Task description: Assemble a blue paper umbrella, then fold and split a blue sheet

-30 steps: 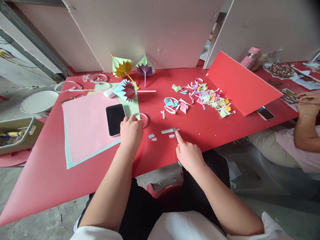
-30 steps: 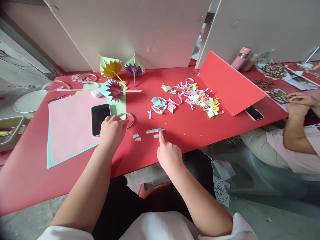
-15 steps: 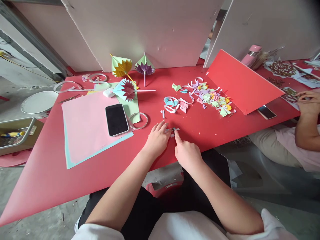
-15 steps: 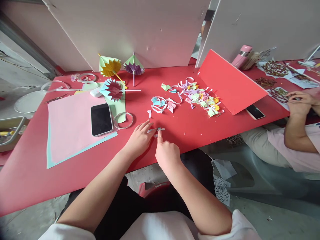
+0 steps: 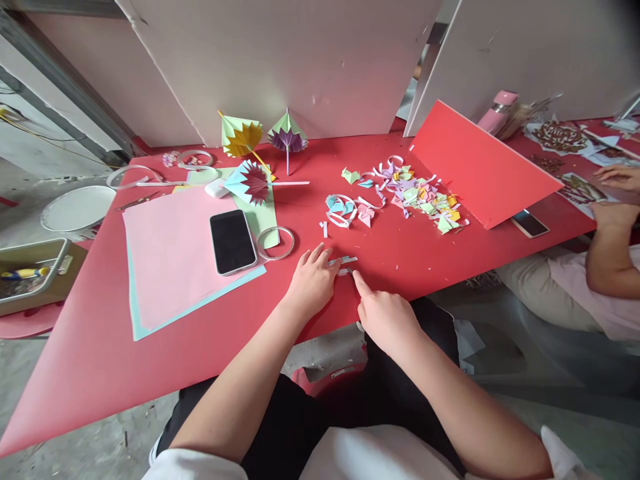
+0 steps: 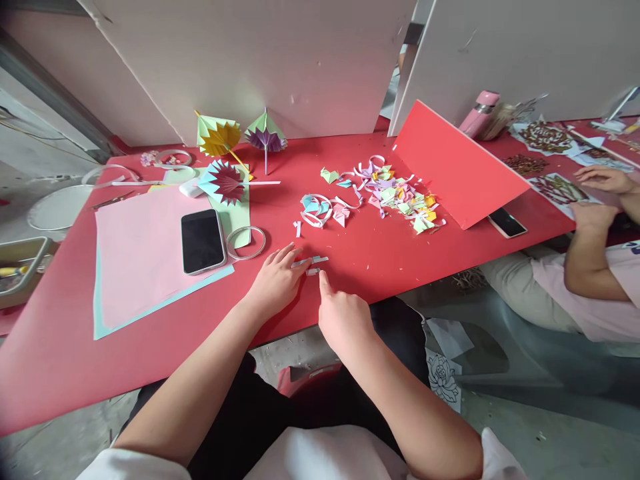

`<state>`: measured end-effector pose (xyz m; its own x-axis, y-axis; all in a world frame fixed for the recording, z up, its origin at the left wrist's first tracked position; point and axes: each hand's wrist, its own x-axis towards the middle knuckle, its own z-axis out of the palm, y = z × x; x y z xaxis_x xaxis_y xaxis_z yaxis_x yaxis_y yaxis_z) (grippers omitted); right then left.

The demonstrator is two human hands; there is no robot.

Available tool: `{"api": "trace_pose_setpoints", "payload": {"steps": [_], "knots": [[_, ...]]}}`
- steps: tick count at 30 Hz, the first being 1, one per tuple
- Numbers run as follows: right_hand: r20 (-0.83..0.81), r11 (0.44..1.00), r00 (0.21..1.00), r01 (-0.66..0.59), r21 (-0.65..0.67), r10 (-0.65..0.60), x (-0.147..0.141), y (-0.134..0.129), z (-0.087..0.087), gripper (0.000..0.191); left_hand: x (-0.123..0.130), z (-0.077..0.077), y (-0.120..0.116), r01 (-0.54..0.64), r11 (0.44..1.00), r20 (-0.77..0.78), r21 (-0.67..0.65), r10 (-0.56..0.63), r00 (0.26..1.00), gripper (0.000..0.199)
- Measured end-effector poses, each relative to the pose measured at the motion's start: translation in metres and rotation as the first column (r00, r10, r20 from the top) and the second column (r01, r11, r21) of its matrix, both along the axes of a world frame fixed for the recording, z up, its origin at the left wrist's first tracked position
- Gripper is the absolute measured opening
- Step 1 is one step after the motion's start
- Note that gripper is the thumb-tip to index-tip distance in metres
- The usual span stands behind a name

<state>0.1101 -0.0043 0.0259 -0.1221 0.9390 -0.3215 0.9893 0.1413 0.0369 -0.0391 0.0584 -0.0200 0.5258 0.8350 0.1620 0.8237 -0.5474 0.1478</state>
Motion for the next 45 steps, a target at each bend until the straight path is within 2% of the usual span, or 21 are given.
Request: {"api": "trace_pose_setpoints", "payload": {"steps": [4, 8, 10, 15, 19, 22, 24, 27, 29, 32, 35, 37, 41, 45], "knots": [[-0.028, 0.995, 0.999, 0.030, 0.090, -0.028, 0.015, 0.004, 0.000, 0.060, -0.009, -0.003, 0.003, -0.060, 0.998, 0.027, 0.009, 0.060, 0.998, 0.036], [0.010, 0.965, 0.993, 0.111, 0.237, -0.117, 0.031, 0.032, -0.012, 0.054, -0.020, -0.004, 0.009, -0.107, 0.993, 0.125, -0.042, 0.111, 0.986, 0.027], [0.042, 0.945, 0.991, 0.105, 0.310, -0.124, 0.040, 0.048, -0.021, 0.049, -0.026, -0.001, 0.012, -0.116, 0.989, 0.167, -0.087, 0.129, 0.977, 0.025], [0.061, 0.897, 0.998, 0.006, 0.442, -0.036, 0.056, 0.070, -0.041, 0.048, -0.041, 0.007, 0.016, -0.159, 0.970, 0.186, -0.183, 0.193, 0.963, 0.031], [-0.049, 0.853, 0.995, -0.044, 0.520, 0.081, 0.043, 0.079, -0.040, 0.043, -0.051, 0.010, 0.017, -0.167, 0.969, 0.171, -0.180, 0.198, 0.965, 0.031], [-0.221, 0.865, 0.913, -0.215, 0.453, 0.342, 0.012, 0.091, -0.036, 0.029, -0.057, 0.013, 0.019, -0.225, 0.966, 0.199, -0.130, 0.248, 0.948, 0.023], [-0.318, 0.882, 0.847, -0.311, 0.354, 0.426, -0.009, 0.100, -0.034, 0.022, -0.061, 0.017, 0.020, -0.302, 0.949, 0.201, -0.092, 0.314, 0.928, 0.019], [-0.421, 0.921, 0.819, -0.338, 0.195, 0.390, -0.027, 0.111, -0.033, 0.016, -0.064, 0.023, 0.020, -0.425, 0.902, 0.180, -0.073, 0.431, 0.884, 0.025], [-0.461, 0.939, 0.823, -0.336, 0.074, 0.331, -0.029, 0.115, -0.031, 0.015, -0.062, 0.024, 0.020, -0.461, 0.883, 0.186, -0.085, 0.469, 0.863, 0.028], [-0.465, 0.938, 0.834, -0.345, -0.019, 0.297, -0.027, 0.119, -0.027, 0.010, -0.058, 0.022, 0.020, -0.388, 0.917, 0.204, -0.098, 0.400, 0.894, 0.027], [-0.461, 0.917, 0.814, -0.398, 0.002, 0.354, -0.027, 0.120, -0.024, 0.012, -0.052, 0.020, 0.019, -0.221, 0.967, 0.182, -0.127, 0.242, 0.953, 0.023], [-0.454, 0.904, 0.797, -0.425, 0.046, 0.398, -0.028, 0.119, -0.024, 0.014, -0.047, 0.018, 0.017, -0.151, 0.973, 0.184, -0.177, 0.184, 0.966, 0.019], [-0.460, 0.892, 0.770, -0.431, 0.136, 0.442, -0.029, 0.114, -0.030, 0.015, -0.040, 0.017, 0.015, -0.134, 0.950, 0.247, -0.283, 0.207, 0.947, 0.015], [-0.520, 0.920, 0.774, -0.387, 0.064, 0.362, -0.027, 0.112, -0.032, 0.022, -0.038, 0.014, 0.014, -0.186, 0.933, 0.221, -0.307, 0.261, 0.940, 0.005]]}}
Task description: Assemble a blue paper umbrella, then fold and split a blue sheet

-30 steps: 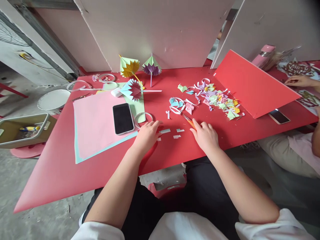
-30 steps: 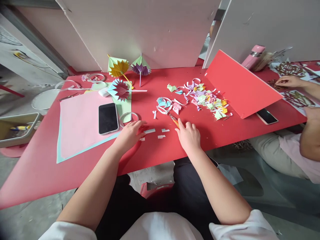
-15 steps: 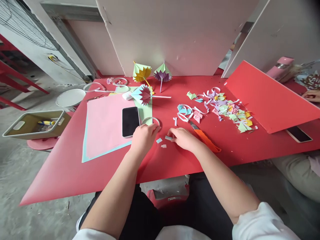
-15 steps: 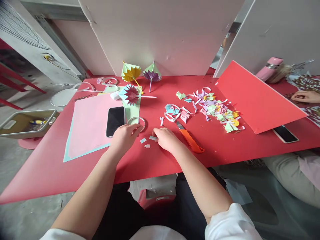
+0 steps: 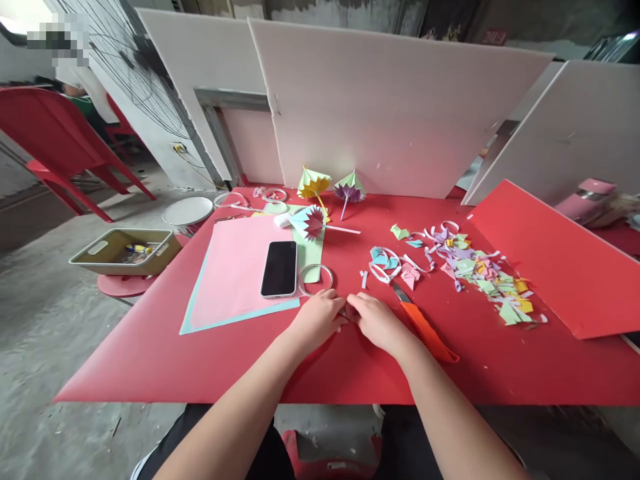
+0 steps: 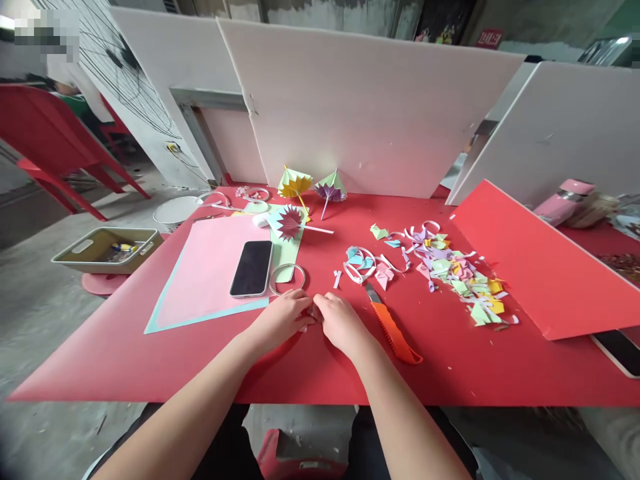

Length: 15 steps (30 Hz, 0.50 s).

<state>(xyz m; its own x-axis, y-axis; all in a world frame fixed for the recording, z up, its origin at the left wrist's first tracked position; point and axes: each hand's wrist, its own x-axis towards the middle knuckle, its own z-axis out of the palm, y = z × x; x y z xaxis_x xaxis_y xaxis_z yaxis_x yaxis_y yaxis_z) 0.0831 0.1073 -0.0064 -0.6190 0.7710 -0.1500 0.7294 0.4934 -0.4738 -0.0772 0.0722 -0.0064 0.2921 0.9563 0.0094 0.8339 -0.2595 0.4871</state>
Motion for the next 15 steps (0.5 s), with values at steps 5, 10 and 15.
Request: {"api": "trace_pose_setpoints", "payload": {"steps": [5, 10, 15], "knots": [[-0.075, 0.995, 0.996, 0.038, -0.087, -0.044, 0.0018, -0.0039, 0.0061, 0.019, -0.0006, -0.0018, 0.0002, -0.008, 1.000, 0.021, -0.008, 0.009, 1.000, 0.005], [-0.075, 0.991, 0.991, 0.105, -0.086, -0.112, 0.0020, -0.0077, 0.0075, 0.009, 0.0027, 0.0018, -0.0008, -0.004, 0.999, 0.027, -0.047, 0.006, 1.000, 0.014], [-0.025, 0.984, 0.990, 0.135, -0.114, -0.139, -0.0012, -0.0079, 0.0063, 0.016, 0.0067, 0.0027, -0.0012, -0.015, 0.998, 0.040, -0.062, 0.018, 0.999, 0.013]]}}
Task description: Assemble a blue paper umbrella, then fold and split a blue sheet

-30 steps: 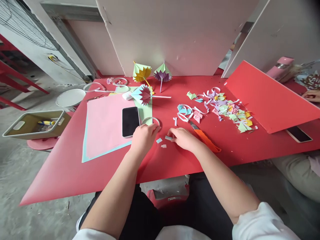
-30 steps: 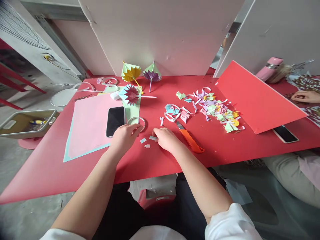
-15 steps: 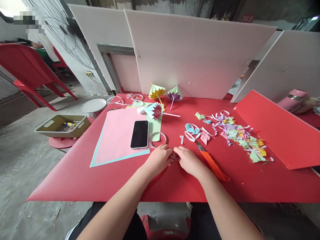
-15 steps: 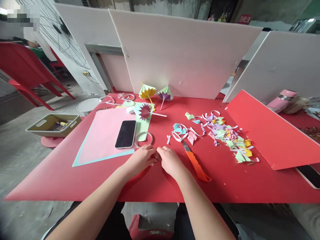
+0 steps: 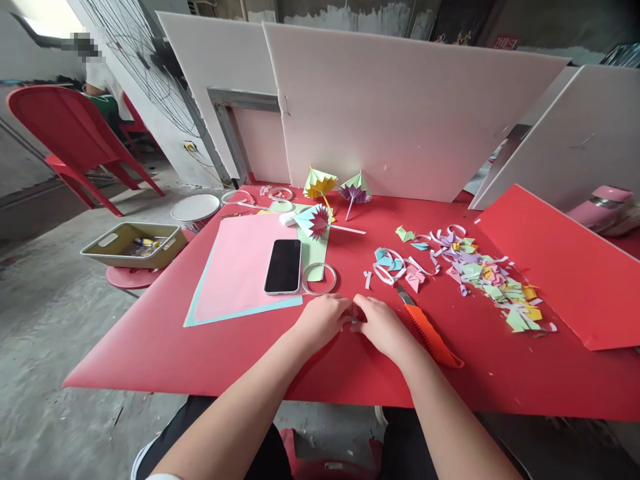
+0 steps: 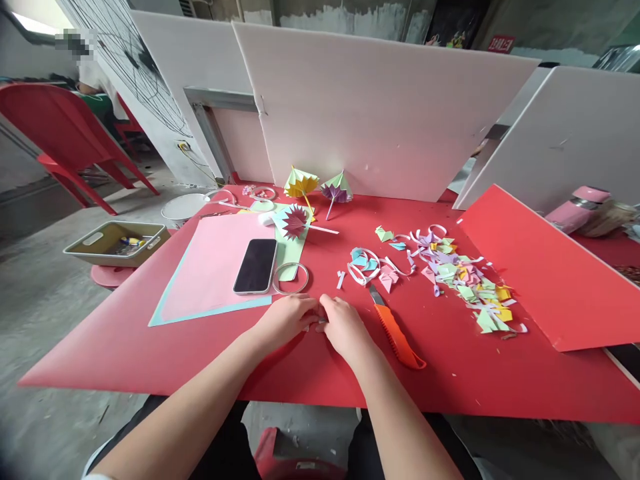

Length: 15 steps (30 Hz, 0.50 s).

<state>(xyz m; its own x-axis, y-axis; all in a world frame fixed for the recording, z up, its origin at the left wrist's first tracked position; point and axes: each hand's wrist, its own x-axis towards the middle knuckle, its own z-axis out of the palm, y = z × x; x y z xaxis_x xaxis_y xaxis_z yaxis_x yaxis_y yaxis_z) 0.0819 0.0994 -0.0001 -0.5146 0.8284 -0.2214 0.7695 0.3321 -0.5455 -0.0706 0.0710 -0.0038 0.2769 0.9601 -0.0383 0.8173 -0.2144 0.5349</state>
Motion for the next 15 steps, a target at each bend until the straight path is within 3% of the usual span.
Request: {"api": "trace_pose_setpoints", "payload": {"steps": [10, 15], "knots": [[-0.074, 0.997, 0.996, -0.056, -0.047, 0.052, 0.008, 0.004, 0.005, 0.014, -0.012, -0.003, 0.002, 0.078, 0.997, 0.089, -0.004, -0.077, 0.993, 0.017], [-0.187, 0.999, 0.982, 0.017, -0.038, -0.024, 0.012, 0.009, 0.009, 0.012, -0.011, -0.003, 0.002, -0.012, 0.997, 0.287, -0.081, 0.035, 0.957, 0.021]]}}
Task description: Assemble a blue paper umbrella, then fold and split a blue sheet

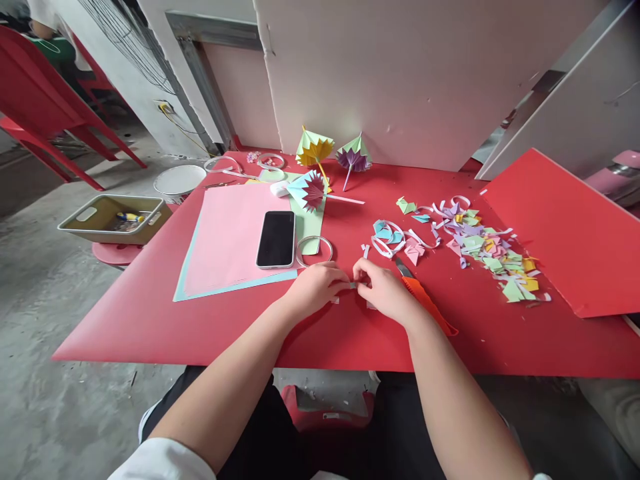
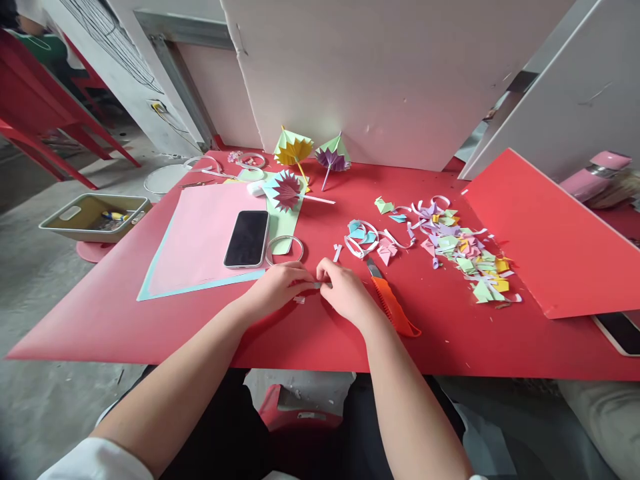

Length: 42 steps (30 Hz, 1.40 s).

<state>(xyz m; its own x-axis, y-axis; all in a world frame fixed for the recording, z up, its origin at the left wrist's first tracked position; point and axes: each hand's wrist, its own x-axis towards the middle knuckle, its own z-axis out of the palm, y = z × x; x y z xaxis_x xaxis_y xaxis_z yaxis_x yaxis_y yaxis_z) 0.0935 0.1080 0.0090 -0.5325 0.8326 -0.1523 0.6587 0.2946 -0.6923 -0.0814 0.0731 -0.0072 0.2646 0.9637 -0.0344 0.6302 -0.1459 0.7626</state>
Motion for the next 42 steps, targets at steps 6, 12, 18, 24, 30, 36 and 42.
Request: {"api": "trace_pose_setpoints", "payload": {"steps": [6, 12, 18, 24, 30, 36, 42], "knots": [[-0.417, 0.984, 0.896, 0.094, -0.154, -0.151, 0.000, 0.003, 0.007, 0.011, 0.001, 0.016, -0.002, -0.194, 0.975, 0.399, -0.105, 0.220, 0.890, 0.024], [-0.486, 0.899, 0.874, 0.236, 0.370, -0.029, -0.001, -0.006, 0.016, 0.006, 0.006, 0.028, -0.008, -0.175, 0.925, 0.730, -0.337, 0.374, 0.572, 0.029], [-0.449, 0.821, 0.891, 0.211, 0.531, 0.061, 0.000, -0.010, 0.020, 0.014, 0.008, 0.032, -0.012, -0.137, 0.921, 0.830, -0.364, 0.387, 0.401, 0.018], [-0.585, 0.878, 0.810, 0.298, 0.374, -0.026, 0.000, -0.011, 0.023, 0.009, 0.010, 0.034, -0.013, -0.006, 0.898, 0.817, -0.440, 0.404, 0.411, 0.020], [-0.725, 0.947, 0.664, 0.318, 0.051, -0.184, 0.002, -0.007, 0.029, 0.028, 0.016, 0.033, -0.010, -0.124, 0.875, 0.782, -0.468, 0.476, 0.403, 0.020], [-0.691, 0.942, 0.696, 0.330, 0.064, -0.197, -0.002, -0.006, 0.023, 0.022, 0.025, 0.033, -0.014, -0.016, 0.896, 0.751, -0.443, 0.381, 0.539, 0.022], [-0.606, 0.802, 0.795, 0.341, 0.490, 0.032, 0.000, -0.011, 0.027, 0.012, 0.026, 0.033, -0.014, -0.067, 0.895, 0.767, -0.442, 0.415, 0.489, 0.021]]}}
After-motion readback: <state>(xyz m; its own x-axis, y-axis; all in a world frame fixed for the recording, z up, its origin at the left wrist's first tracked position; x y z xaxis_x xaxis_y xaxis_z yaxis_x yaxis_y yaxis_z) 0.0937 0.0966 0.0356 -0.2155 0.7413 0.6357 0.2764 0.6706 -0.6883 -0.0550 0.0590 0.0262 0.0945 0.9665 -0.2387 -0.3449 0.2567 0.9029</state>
